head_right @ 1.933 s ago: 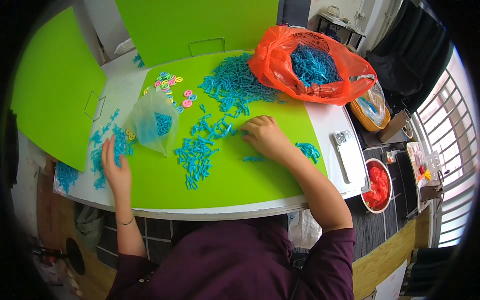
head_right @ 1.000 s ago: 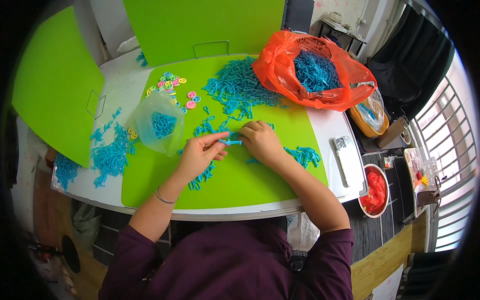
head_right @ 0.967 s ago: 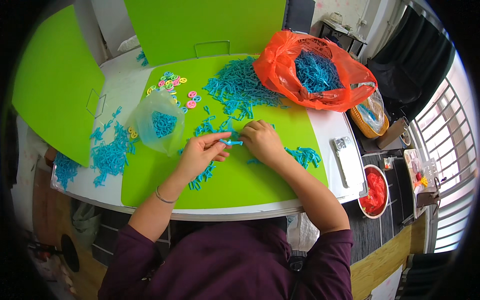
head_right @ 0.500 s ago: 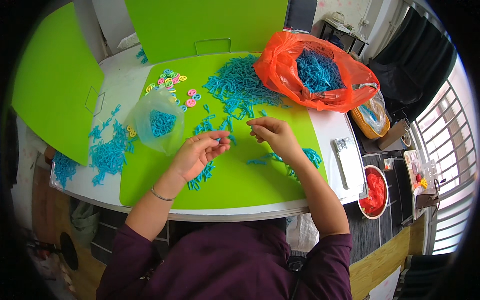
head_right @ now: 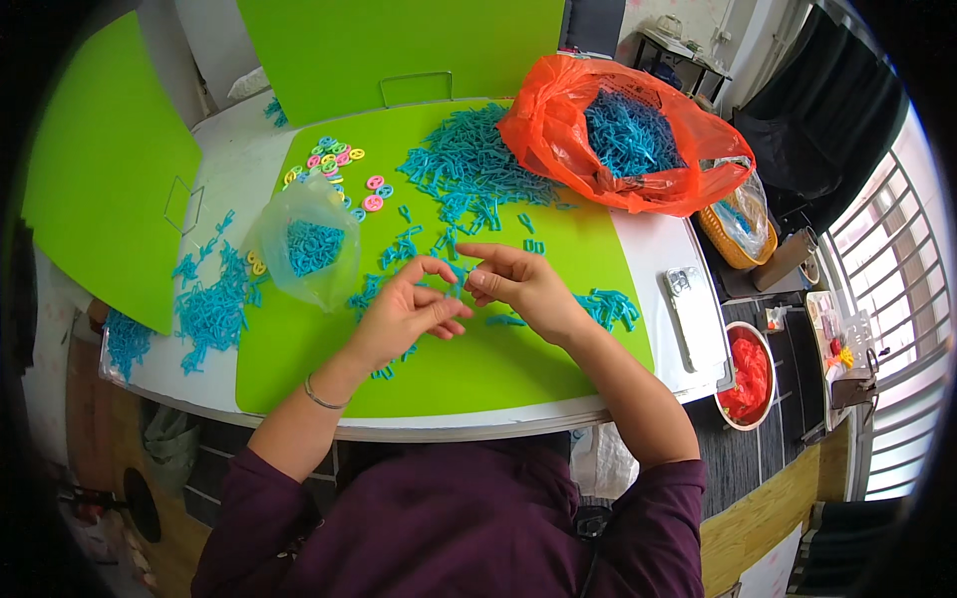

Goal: Assembling small colorful plastic toy components by hand on a workbench.

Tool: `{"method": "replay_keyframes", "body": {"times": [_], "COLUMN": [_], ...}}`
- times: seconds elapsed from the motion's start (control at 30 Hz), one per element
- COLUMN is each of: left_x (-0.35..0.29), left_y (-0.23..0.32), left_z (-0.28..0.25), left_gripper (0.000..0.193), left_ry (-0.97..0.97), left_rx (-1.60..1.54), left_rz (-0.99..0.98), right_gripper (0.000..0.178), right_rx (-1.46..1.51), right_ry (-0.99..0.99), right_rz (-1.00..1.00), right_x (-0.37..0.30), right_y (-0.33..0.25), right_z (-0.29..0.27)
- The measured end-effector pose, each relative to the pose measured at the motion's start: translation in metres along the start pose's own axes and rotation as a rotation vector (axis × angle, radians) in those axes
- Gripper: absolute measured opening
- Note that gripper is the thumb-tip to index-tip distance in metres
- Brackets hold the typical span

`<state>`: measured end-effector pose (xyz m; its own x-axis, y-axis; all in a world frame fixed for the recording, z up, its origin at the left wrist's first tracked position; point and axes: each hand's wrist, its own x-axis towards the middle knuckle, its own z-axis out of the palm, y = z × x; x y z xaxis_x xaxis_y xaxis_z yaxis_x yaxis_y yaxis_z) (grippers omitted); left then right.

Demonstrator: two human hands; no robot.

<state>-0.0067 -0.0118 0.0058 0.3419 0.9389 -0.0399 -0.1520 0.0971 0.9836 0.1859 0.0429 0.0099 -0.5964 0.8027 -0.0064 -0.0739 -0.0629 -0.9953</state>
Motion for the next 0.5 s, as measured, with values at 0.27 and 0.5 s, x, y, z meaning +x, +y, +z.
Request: {"method": "replay_keyframes", "body": {"times": [0.27,0.5], "left_x": [0.0034,0.0033], "left_y": [-0.0046,-0.0083], "left_z": [-0.0027,-0.0037], "left_gripper": [0.033,0.028], "left_ry": [-0.010,0.086], "left_rx": [-0.172,-0.260], "left_rz": [-0.193,-0.141], "right_gripper": [0.026,0.009], "right_rx": [-0.113,0.093], "right_ry": [-0.124,0.028], "right_rz": [0.009,-0.056], "right_x": [-0.0026,-0.0060], "right_y": [-0.0032,-0.0038], "right_z": [0.0015,0.0007]}}
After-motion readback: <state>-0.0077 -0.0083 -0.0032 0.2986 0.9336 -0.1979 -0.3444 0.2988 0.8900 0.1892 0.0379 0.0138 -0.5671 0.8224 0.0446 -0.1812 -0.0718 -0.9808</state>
